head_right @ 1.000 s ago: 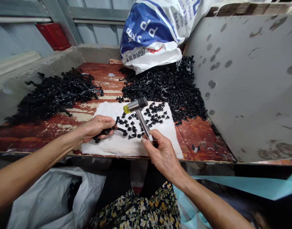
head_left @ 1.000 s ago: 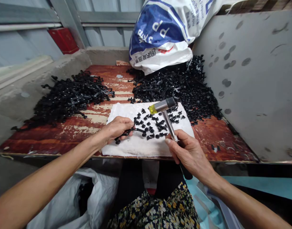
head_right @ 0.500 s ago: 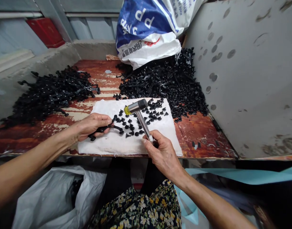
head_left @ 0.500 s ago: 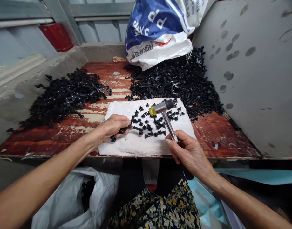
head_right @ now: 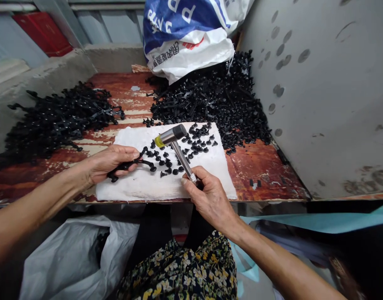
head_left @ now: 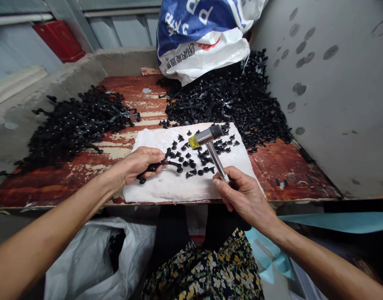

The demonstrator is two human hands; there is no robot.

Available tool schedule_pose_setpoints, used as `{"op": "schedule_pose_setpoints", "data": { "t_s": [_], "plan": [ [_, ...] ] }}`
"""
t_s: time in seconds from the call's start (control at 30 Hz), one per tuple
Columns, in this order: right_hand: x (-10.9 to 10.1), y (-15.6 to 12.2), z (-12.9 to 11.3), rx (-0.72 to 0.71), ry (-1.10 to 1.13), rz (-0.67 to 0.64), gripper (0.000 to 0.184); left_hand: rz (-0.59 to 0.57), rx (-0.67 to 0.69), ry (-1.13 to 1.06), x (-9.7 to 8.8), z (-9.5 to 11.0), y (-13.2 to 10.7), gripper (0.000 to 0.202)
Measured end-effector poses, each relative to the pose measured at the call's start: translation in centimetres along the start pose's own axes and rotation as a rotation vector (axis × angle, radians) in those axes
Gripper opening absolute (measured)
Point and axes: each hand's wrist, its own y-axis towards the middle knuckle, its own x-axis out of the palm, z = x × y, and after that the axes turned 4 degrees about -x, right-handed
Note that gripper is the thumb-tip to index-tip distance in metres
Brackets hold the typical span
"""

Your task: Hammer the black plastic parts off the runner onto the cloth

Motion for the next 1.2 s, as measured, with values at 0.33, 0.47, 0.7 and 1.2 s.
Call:
{"op": "schedule_pose_setpoints", "data": {
  "t_s": [0.33, 0.47, 0.7, 1.2],
  "plan": [
    [0.0, -0.1, 0.0, -0.004, 0.007, -0.009, 0.015, -0.062, 0.013, -0.020, -0.5, -0.2, 0.2, 0.022],
    [-0.1, 0.0, 0.2, -0.006, -0.007, -0.009, 0.013, -0.026, 0.000, -0.019, -0.1, 0.0, 0.0, 0.021],
    [0.0, 0.0, 0.2, -0.008, -0.005, -0.011, 0.013, 0.029, -0.014, 0.023, 0.5, 0.3, -0.2, 0.029],
    [0.4, 2.9, -1.3, -0.502, -0.483, -0.047, 0.050, -0.028, -0.036, 0.115, -0.3, 0.6, 1.0, 0.024]
  ]
}}
